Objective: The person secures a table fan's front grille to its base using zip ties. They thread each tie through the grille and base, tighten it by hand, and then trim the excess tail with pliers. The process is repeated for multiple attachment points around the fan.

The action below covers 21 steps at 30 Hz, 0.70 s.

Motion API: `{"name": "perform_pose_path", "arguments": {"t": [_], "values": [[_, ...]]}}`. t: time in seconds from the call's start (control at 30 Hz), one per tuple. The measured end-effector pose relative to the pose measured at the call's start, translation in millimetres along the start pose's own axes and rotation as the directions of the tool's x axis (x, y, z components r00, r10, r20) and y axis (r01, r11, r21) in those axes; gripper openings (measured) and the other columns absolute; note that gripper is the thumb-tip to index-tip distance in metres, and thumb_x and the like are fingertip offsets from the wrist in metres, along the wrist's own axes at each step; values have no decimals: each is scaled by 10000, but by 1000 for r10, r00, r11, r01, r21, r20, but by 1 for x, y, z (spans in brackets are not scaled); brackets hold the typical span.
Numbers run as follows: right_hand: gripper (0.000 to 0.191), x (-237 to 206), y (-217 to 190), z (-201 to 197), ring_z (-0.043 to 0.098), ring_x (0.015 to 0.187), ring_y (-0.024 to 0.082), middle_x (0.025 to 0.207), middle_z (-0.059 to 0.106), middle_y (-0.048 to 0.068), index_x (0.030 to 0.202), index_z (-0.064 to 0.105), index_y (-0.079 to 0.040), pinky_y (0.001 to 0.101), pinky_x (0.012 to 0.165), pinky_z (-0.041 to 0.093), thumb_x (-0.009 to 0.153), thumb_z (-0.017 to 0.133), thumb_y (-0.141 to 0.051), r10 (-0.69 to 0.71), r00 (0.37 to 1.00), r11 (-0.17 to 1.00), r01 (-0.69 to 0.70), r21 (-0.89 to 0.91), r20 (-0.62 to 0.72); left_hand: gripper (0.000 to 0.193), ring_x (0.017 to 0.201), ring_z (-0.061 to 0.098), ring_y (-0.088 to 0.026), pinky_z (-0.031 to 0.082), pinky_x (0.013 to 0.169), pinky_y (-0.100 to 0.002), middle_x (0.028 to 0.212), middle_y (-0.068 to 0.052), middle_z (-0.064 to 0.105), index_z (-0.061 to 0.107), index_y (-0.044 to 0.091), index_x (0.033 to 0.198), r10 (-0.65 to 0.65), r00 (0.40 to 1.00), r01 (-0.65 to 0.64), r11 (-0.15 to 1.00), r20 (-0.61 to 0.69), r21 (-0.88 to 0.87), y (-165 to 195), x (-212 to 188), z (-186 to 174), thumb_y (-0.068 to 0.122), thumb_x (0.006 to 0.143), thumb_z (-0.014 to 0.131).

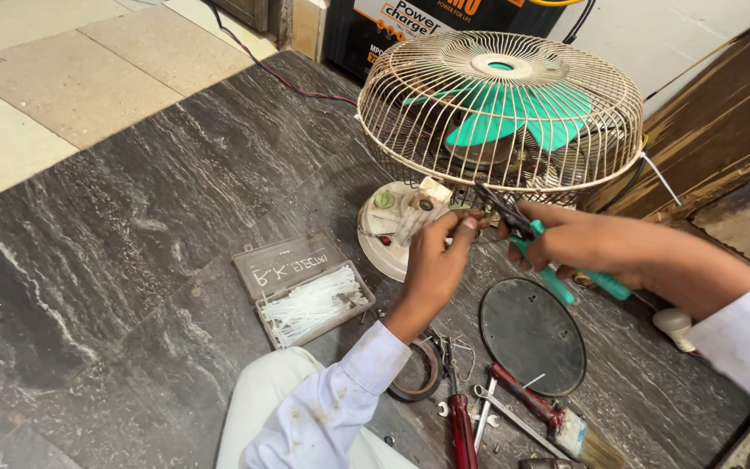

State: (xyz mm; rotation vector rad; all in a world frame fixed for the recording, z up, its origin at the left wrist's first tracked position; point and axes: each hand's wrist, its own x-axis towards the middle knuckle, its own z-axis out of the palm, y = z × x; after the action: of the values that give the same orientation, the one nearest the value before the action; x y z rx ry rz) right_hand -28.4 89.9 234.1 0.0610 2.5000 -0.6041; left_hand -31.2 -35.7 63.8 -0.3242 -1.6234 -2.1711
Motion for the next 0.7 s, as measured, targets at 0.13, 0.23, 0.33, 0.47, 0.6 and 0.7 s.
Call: {"name": "perform_pose_path", "arguments": {"t": [0.13,0.23,0.33,0.47,0.6,0.7], "values": [[681,4,8,3,606,1037,172,1225,698,40,1473,480,-208,354,810,515,808,588,-107,-20,1000,999,20,34,4,307,856,680,-123,538,771,-295,958,-103,778,745,-28,1108,-20,999,21,1000,-28,21,16,-7,0,216,1062,564],[765,6,12,3,620,1048,178,1247,688,46,1540,377,-237,374,808,534,823,613,-109,-8,1000,999,8,38,-4,320,905,698,-110,549,791,-284,1021,-80,782,721,-33,1171,61,996,-63,998,-69,-23,24,-10,0,223,1033,587],[797,8,16,2,616,1015,210,1255,663,75,1574,329,-205,389,779,545,851,655,-131,-2,1000,1000,2,-25,-16,340,968,700,-102,557,848,-279,1065,-66,779,711,-42,1198,101,993,-107,987,-58,-118,22,-8,0,242,1052,594],[569,12,21,6,649,964,278,1167,633,174,1347,439,7,402,799,540,846,677,-121,-204,962,919,125,-374,-179,339,874,662,-101,529,769,-292,1003,-51,771,739,-52,1153,-16,999,25,982,50,-185,8,-3,-1,245,1042,619],[424,7,24,17,762,844,323,940,706,230,1135,484,50,459,755,593,850,725,-152,-135,952,908,8,-419,-273,317,834,622,-94,529,737,-291,922,-34,689,696,-49,1174,-141,962,184,967,232,-176,-8,-5,10,236,1053,626],[393,2,27,25,686,872,426,849,689,269,1059,528,107,499,736,543,784,736,-82,-496,779,746,155,-647,-384,303,881,641,-68,589,748,-302,1011,3,681,613,8,1233,-165,944,265,895,285,-359,-16,-10,25,205,1009,559]]}}
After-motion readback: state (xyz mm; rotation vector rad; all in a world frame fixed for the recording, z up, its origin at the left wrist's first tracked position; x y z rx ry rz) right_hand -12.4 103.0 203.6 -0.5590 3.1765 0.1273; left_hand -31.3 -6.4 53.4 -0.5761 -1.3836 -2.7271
